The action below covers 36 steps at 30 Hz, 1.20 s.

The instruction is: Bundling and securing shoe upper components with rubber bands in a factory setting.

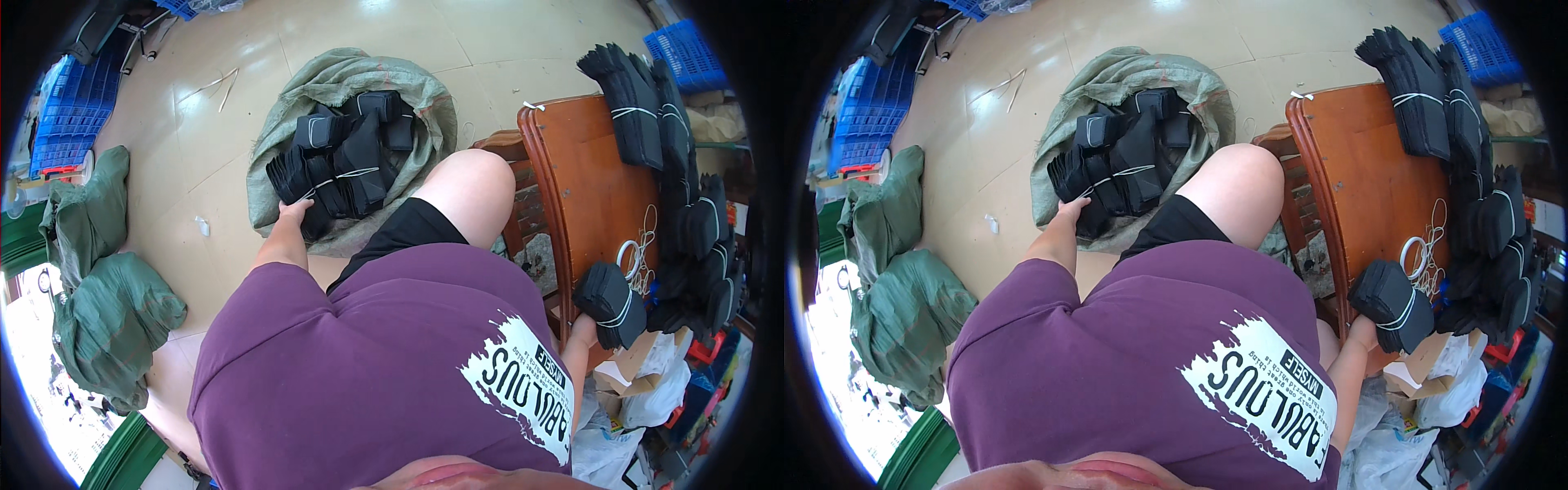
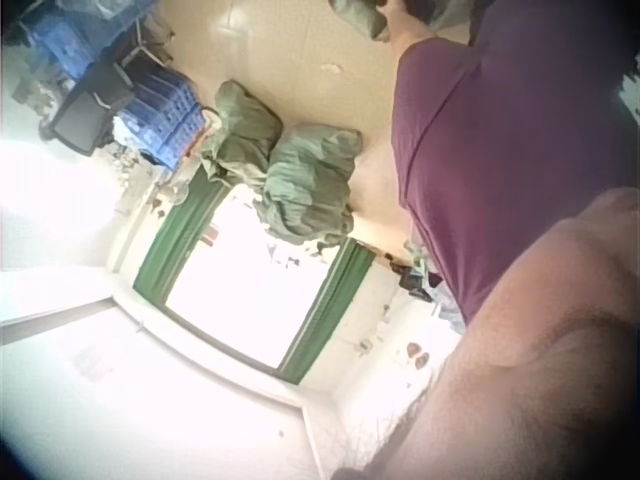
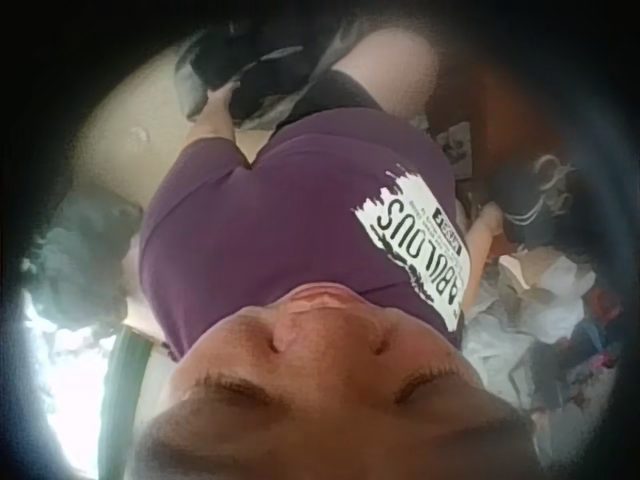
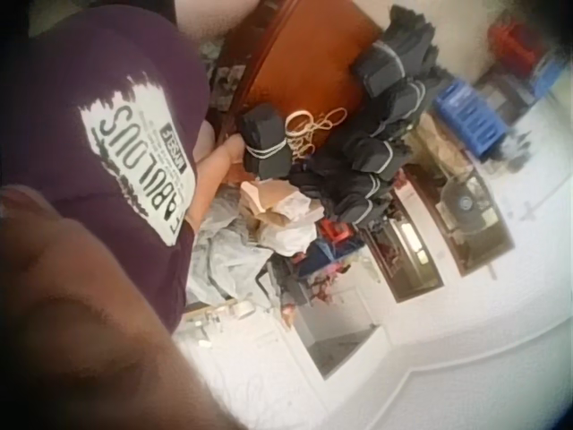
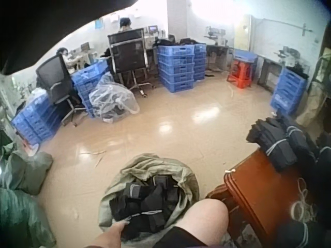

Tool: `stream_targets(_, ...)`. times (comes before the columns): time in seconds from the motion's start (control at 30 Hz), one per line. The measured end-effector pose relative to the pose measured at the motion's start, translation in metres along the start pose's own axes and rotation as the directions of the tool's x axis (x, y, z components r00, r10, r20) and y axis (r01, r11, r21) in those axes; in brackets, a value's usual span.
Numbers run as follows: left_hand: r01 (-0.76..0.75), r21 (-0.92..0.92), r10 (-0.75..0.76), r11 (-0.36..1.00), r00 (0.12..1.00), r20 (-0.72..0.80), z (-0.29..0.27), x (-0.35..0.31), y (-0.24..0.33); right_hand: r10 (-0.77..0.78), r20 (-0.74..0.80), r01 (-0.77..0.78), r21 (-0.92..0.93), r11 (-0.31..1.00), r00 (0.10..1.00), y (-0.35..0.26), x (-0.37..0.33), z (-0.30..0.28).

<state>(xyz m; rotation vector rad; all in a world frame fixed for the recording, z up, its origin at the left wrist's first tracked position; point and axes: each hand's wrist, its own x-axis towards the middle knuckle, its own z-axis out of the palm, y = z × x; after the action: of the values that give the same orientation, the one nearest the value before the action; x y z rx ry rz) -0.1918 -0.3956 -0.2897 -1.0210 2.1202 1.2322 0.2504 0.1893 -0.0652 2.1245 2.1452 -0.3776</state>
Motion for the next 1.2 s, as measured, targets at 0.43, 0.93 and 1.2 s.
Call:
stream_targets(0.43,0.127,0.786,0.087,0.605,0.971,-0.224,-0.002,-0.020,0.016,-0.094,0.002,0.094,0.015,0.996,0.996,-0.002,-0.012,-0.009)
stream_targets(0.93,-0.590,0.661,0.614,0.464,0.752,0.240,0.056,-0.062,0.105,-0.101,-0.146,0.140,0.286,0.948,0.984,-0.008,-0.016,0.007)
stream_targets(1.2,-0.964,0.203,0.899,0.170,0.236,0.368,0.172,-0.160,0.338,-0.091,-0.047,0.100,0.245,0.964,0.995,-0.054,-0.042,-0.031)
